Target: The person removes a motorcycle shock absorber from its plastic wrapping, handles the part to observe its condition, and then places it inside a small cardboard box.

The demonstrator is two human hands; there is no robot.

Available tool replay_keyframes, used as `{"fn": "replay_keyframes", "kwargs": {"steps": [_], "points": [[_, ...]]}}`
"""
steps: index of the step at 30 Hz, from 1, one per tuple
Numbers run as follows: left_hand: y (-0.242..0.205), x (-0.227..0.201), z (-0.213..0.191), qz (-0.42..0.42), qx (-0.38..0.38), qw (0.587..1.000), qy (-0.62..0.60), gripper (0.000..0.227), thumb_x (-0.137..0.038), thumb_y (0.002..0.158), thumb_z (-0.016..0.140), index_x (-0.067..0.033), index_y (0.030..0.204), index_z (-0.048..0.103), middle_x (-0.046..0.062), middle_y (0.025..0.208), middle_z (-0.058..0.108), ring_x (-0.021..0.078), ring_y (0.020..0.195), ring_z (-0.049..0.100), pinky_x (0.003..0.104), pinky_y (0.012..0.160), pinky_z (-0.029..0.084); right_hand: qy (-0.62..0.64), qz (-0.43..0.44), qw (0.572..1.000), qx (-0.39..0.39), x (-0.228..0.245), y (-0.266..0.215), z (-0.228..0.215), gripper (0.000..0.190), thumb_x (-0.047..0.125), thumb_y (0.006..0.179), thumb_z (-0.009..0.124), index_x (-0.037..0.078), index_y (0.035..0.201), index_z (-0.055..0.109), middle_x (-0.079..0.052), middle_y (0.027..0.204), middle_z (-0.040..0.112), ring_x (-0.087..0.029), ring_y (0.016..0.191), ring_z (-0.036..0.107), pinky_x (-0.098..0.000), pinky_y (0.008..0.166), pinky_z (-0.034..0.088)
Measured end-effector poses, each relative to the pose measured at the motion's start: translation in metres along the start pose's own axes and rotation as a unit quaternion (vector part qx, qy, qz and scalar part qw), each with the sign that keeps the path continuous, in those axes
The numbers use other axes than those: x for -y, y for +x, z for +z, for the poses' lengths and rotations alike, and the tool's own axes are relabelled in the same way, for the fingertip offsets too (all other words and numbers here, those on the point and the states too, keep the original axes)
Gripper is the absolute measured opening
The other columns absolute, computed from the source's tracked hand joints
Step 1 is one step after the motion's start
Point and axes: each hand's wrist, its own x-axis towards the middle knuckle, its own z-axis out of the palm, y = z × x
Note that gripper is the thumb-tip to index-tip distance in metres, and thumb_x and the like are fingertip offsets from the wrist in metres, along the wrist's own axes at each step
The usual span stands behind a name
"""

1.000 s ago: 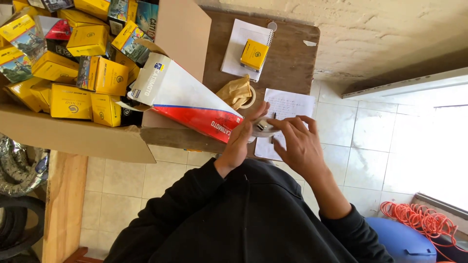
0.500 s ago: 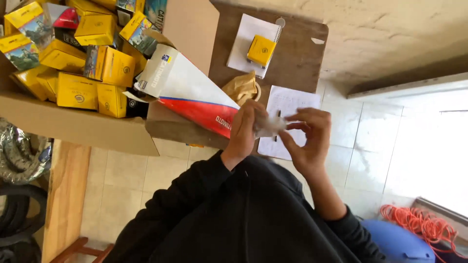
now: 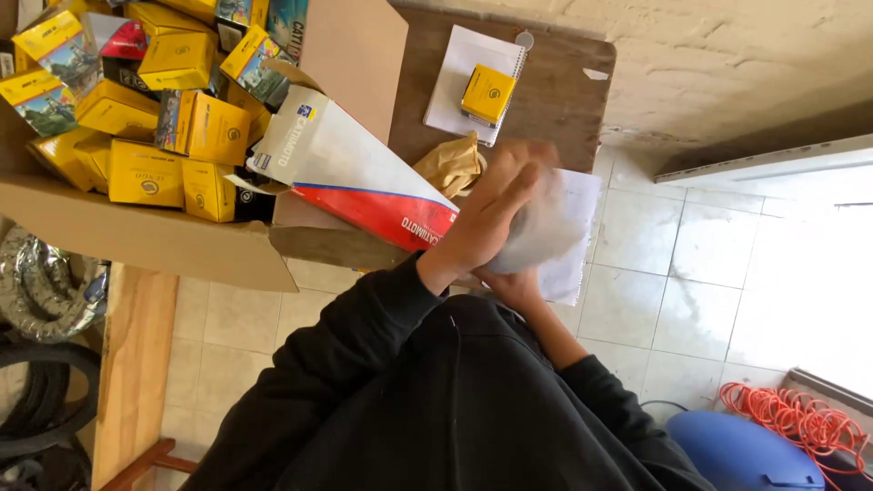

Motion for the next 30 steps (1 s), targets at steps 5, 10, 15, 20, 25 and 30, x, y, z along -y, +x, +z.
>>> {"fn": "replay_keyframes", "kwargs": {"steps": [5,10,15,20,25,30], "points": [[-0.028,-0.051,-0.031,0.015,-0.063,0.965,0.253,0.052,-0.038,0.12,0.074,-0.0072,0.158,0.058,0.017,0.151,0.066,0.0418,0.144,0.067,0.057,0.126,0.046,-0.007,0.079,0.997,-0.001,-0.064,0.03,0.016,0.071,0.064,0.082,0.102,0.003,0.112,0.084,-0.029,0.102,0.085,-0.054,0.104,0.081,-0.0682,0.088,0.055],[-0.112,-0.025,-0.073,-0.189,-0.07,0.935,0.291,0.04,-0.051,0.115,0.075,-0.0115,0.117,0.08,0.008,0.088,0.075,0.0256,0.093,0.077,0.042,0.087,0.057,-0.005,0.189,0.981,0.04,-0.062,0.054,0.006,0.073,0.066,0.082,0.099,0.012,0.128,0.08,-0.021,0.1,0.087,-0.035,0.078,0.087,-0.0464,0.072,0.076],[-0.175,0.024,-0.078,-0.34,-0.035,0.877,0.338,0.043,-0.055,0.109,0.078,-0.0123,0.103,0.079,0.018,0.082,0.077,0.0427,0.086,0.078,0.052,0.082,0.057,-0.162,0.148,0.972,0.079,-0.052,0.068,0.003,0.11,0.081,0.077,0.094,0.003,0.15,0.069,-0.031,0.146,0.075,-0.051,0.146,0.067,-0.066,0.126,0.051],[-0.176,0.053,-0.085,-0.382,-0.007,0.842,0.38,0.041,-0.057,0.107,0.073,-0.0168,0.103,0.079,0.017,0.089,0.08,0.0456,0.096,0.079,0.055,0.087,0.058,-0.131,0.22,0.963,0.083,-0.016,0.064,-0.002,0.095,0.067,0.086,0.093,-0.005,0.14,0.066,-0.029,0.141,0.072,-0.044,0.101,0.084,-0.0457,0.06,0.075],[-0.181,0.071,-0.108,-0.501,-0.181,0.773,0.345,0.06,-0.077,0.094,0.079,-0.031,0.132,0.073,0.003,0.123,0.086,0.0332,0.126,0.08,0.053,0.109,0.059,-0.135,0.231,0.961,0.064,-0.025,0.069,0.002,0.102,0.071,0.085,0.094,-0.009,0.14,0.06,-0.03,0.142,0.069,-0.046,0.106,0.082,-0.044,0.047,0.072],[-0.146,0.053,-0.113,-0.254,-0.431,0.83,0.247,0.12,-0.046,0.085,0.108,0.0066,0.165,0.036,0.034,0.159,0.048,0.0474,0.149,0.058,0.057,0.129,0.044,-0.271,0.196,0.935,0.119,0.021,0.051,-0.022,0.11,0.096,0.102,0.057,0.002,0.158,0.041,-0.041,0.145,0.071,-0.062,0.137,0.07,-0.0683,0.122,0.052]]}}
